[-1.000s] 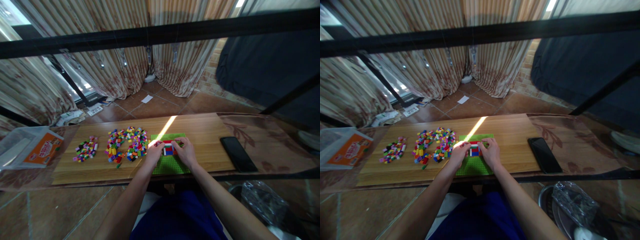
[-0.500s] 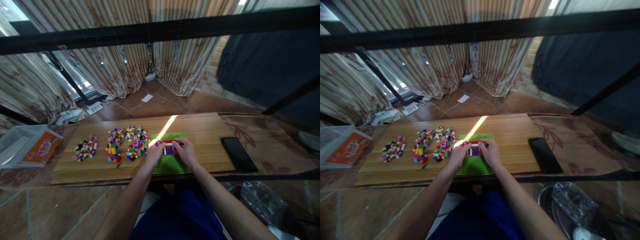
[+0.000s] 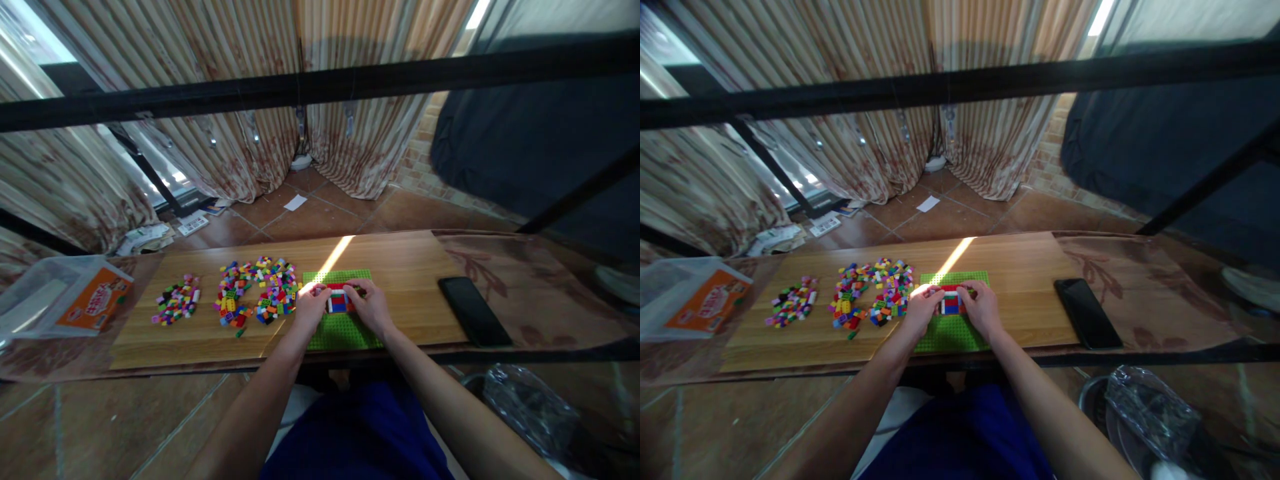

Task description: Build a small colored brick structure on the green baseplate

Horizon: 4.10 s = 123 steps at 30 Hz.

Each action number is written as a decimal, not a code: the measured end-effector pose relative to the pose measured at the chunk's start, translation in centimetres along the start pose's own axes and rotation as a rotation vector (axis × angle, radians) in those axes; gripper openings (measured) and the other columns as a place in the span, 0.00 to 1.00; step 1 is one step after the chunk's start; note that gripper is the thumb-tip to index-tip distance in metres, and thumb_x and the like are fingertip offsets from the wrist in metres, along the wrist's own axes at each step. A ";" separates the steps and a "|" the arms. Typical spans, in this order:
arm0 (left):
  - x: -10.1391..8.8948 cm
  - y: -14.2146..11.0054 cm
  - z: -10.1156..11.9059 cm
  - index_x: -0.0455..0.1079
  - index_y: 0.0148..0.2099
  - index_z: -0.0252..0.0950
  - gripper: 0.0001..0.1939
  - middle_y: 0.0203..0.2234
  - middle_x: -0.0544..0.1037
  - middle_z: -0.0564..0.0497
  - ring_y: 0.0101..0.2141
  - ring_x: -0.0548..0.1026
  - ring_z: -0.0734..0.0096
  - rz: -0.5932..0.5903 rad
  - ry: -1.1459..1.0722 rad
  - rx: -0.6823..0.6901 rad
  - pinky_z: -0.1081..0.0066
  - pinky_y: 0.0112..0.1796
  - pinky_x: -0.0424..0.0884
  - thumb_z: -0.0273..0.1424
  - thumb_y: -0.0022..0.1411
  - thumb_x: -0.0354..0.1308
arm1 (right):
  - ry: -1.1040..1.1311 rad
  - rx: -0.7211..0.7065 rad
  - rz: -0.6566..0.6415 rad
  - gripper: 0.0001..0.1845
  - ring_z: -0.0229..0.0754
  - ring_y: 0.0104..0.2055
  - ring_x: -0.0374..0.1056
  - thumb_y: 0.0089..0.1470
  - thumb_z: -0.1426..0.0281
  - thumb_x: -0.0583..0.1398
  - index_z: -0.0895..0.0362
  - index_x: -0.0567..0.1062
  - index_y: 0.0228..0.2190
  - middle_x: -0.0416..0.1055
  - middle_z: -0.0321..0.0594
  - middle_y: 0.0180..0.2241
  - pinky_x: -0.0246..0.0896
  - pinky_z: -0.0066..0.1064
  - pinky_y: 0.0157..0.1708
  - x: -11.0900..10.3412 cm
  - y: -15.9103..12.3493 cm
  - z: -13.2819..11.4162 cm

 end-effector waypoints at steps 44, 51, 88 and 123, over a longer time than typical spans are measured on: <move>-1.1 -1.6 0.8 0.74 0.33 0.34 0.05 0.21 0.76 0.51 0.24 0.74 0.72 -0.068 0.305 0.259 0.74 0.27 0.69 0.26 0.54 0.57 | -0.282 -0.244 -0.054 0.08 0.43 0.35 0.69 0.55 0.67 0.58 0.52 0.78 0.29 0.73 0.40 0.33 0.63 0.34 0.37 -0.7 -1.7 -3.3; -1.3 -1.4 0.5 0.75 0.31 0.35 0.04 0.23 0.77 0.51 0.27 0.75 0.70 -0.003 0.360 0.289 0.73 0.31 0.69 0.28 0.52 0.59 | -0.329 -0.294 -0.096 0.09 0.44 0.37 0.68 0.56 0.67 0.58 0.52 0.78 0.29 0.72 0.41 0.33 0.63 0.36 0.39 -0.8 -1.2 -2.5; -0.5 1.1 -0.6 0.76 0.34 0.34 0.10 0.26 0.79 0.48 0.29 0.76 0.68 0.014 0.367 0.165 0.70 0.32 0.70 0.35 0.50 0.64 | -0.114 -0.010 0.065 0.20 0.49 0.43 0.68 0.52 0.58 0.58 0.58 0.77 0.40 0.74 0.49 0.40 0.63 0.42 0.45 0.6 -0.4 0.0; -19.5 -6.8 -1.0 0.68 0.48 0.34 0.15 0.38 0.75 0.46 0.31 0.74 0.69 0.622 0.616 0.324 0.68 0.36 0.70 0.32 0.59 0.55 | -0.189 -0.380 -0.039 0.14 0.46 0.40 0.69 0.57 0.61 0.55 0.55 0.76 0.38 0.73 0.44 0.38 0.64 0.40 0.42 2.4 -4.2 -6.5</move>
Point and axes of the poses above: each hand's wrist, its own y-axis towards the middle knuckle, its own x-axis out of the palm, z = x × y, the point moved 2 cm from there along y, towards the middle knuckle
